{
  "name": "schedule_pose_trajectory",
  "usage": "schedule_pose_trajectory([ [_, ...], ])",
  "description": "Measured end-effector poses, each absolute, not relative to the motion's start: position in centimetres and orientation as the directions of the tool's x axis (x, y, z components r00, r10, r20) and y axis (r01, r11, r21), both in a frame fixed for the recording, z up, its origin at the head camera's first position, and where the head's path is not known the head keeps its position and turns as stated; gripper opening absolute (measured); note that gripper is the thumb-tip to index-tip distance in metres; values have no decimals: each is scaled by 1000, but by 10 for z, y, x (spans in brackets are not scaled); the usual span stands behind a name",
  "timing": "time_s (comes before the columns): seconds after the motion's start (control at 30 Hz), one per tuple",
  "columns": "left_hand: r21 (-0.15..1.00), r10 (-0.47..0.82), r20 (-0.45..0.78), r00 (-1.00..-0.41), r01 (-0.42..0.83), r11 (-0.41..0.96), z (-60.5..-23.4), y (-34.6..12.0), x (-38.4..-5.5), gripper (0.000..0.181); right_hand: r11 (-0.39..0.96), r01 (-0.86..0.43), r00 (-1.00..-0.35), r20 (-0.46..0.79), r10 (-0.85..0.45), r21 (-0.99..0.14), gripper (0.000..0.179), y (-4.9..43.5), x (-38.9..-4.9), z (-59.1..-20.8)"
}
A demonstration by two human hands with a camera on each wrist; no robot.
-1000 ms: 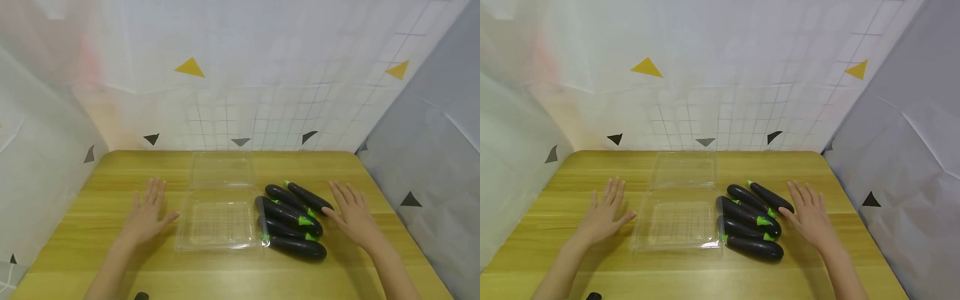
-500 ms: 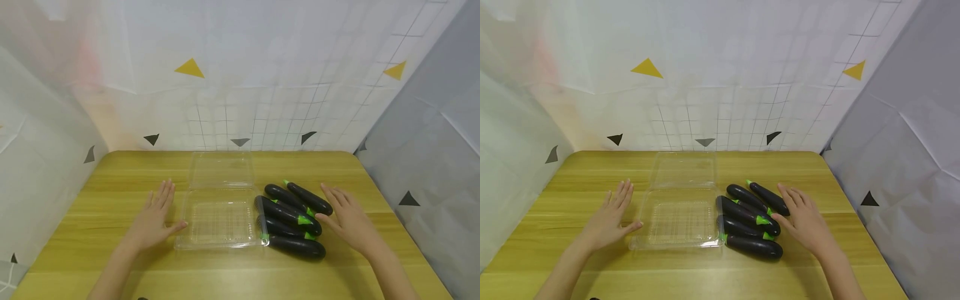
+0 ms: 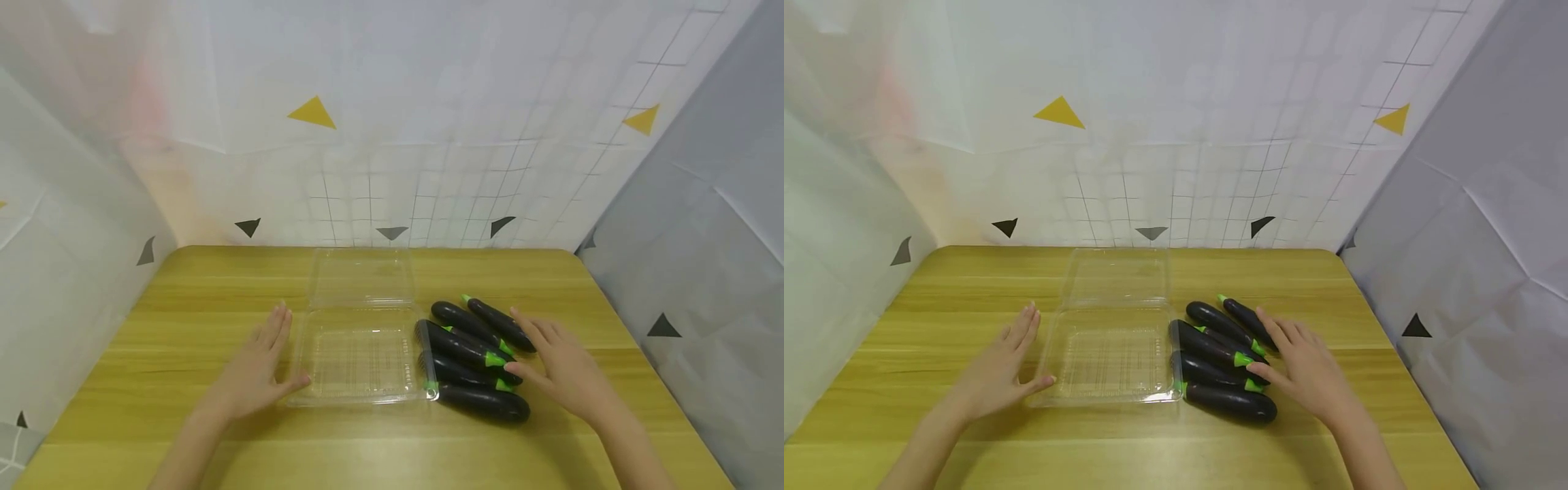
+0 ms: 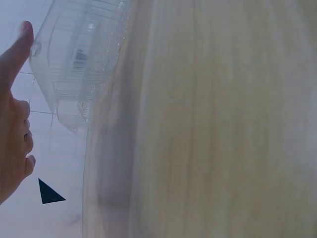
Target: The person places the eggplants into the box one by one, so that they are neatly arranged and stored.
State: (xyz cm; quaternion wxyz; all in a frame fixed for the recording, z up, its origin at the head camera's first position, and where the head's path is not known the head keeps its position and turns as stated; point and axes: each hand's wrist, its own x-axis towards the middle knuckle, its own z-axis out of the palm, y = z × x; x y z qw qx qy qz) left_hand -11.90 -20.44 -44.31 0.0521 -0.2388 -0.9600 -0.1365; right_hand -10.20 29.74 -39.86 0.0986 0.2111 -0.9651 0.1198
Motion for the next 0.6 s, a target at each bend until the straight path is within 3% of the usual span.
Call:
schedule_pose_trajectory([
  [0.33, 308, 439, 133, -889, 458, 834, -439, -194, -107, 113, 789, -555, -808, 397, -436, -262, 97, 289, -99, -405],
  [0.6, 321, 423, 114, -899, 437, 840, -442, -190, -103, 113, 717, -611, -774, 444, -452, -335, 87, 284, -91, -414],
])
